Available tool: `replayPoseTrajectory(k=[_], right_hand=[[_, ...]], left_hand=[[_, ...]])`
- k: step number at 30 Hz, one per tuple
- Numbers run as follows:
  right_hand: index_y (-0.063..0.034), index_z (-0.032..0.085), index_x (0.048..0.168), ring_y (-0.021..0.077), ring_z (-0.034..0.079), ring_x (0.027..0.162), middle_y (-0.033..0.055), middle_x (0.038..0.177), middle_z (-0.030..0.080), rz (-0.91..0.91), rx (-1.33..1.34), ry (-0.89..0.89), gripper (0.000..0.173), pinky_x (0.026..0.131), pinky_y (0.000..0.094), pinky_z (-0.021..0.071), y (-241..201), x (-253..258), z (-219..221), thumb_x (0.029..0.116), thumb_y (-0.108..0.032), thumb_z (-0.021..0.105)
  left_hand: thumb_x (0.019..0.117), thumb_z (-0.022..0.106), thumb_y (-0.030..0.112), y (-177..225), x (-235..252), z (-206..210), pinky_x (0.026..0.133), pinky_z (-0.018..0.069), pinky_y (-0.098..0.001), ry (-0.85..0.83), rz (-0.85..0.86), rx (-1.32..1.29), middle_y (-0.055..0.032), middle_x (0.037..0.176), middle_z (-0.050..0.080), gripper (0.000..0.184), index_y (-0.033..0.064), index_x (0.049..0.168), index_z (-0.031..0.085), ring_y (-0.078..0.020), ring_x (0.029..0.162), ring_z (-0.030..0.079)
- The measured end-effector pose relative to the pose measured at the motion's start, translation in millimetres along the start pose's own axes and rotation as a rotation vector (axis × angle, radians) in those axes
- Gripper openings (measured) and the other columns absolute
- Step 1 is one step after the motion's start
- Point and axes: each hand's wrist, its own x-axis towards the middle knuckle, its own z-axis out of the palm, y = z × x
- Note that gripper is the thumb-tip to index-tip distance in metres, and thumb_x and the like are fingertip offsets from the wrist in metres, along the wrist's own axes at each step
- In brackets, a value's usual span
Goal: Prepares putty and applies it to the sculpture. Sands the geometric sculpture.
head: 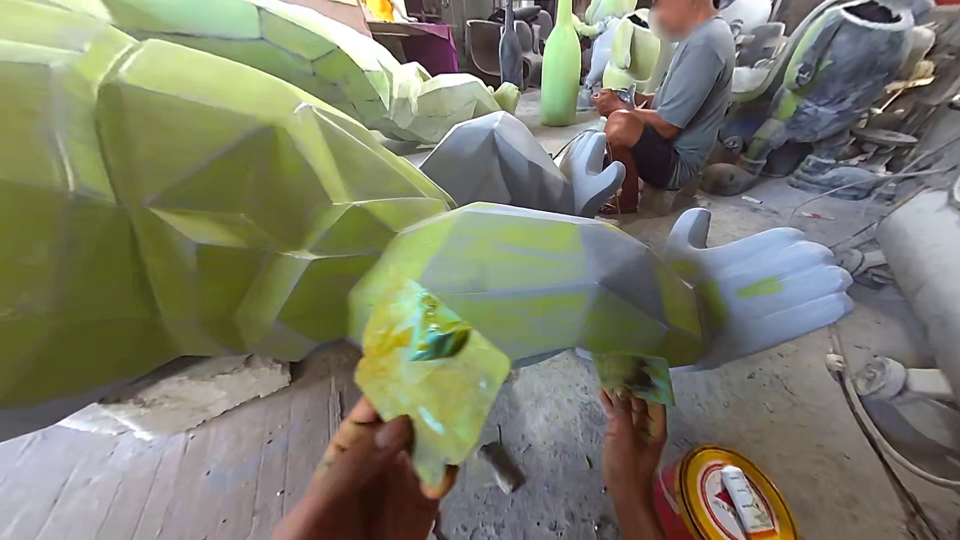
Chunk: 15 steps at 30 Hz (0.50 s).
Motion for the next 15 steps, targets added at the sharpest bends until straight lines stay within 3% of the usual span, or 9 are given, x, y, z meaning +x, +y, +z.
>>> replayPoseTrajectory(k=[2, 5, 10, 15], right_hand=[[0.0016, 0.055, 0.131, 0.0321, 0.073, 0.103, 0.0155, 0.116, 0.070, -0.035, 0.002, 0.014, 0.039, 0.089, 0.0529, 0.0636, 18, 7, 16, 0.0940, -0.003, 0.066], [0.0012, 0.063, 0.121, 0.0304, 0.075, 0.097, 0.0134, 0.107, 0.074, -0.152, -0.075, -0.033, 0.028, 0.087, 0.0511, 0.0650, 32, 13, 32, 0.0942, -0.005, 0.068], [-0.0076, 0.073, 0.107, 0.0113, 0.073, 0.087, 0.0011, 0.100, 0.075, -0.360, -0.242, -0.223, 0.013, 0.080, 0.0302, 0.0636, 49, -11, 63, 0.0945, -0.010, 0.072], [-0.0032, 0.077, 0.101, 0.0185, 0.073, 0.101, 0.0099, 0.107, 0.076, -0.342, -0.524, -0.614, 0.016, 0.091, 0.0380, 0.0630, 129, -80, 97, 0.0914, -0.004, 0.065]], left_hand=[[0.0979, 0.063, 0.012, 14, -4, -4, 0.070, 0.0631, -0.0329, 0.016, 0.006, 0.031, -0.0168, 0.107, 0.070, 0.022, 0.0048, 0.118, 0.067, -0.0198, 0.082, 0.072], [0.0979, 0.063, 0.011, 31, -11, -7, 0.067, 0.0617, -0.0306, 0.019, 0.013, 0.065, -0.0153, 0.106, 0.069, 0.022, 0.0033, 0.119, 0.065, -0.0179, 0.079, 0.070], [0.0975, 0.062, 0.008, 56, -21, -6, 0.065, 0.0607, -0.0286, 0.038, 0.049, 0.074, -0.0135, 0.110, 0.064, 0.024, 0.0031, 0.121, 0.062, -0.0179, 0.080, 0.068], [0.0968, 0.062, 0.007, 73, -32, -6, 0.066, 0.0605, -0.0282, 0.060, 0.086, 0.088, -0.0124, 0.111, 0.064, 0.027, 0.0055, 0.124, 0.061, -0.0178, 0.081, 0.068]])
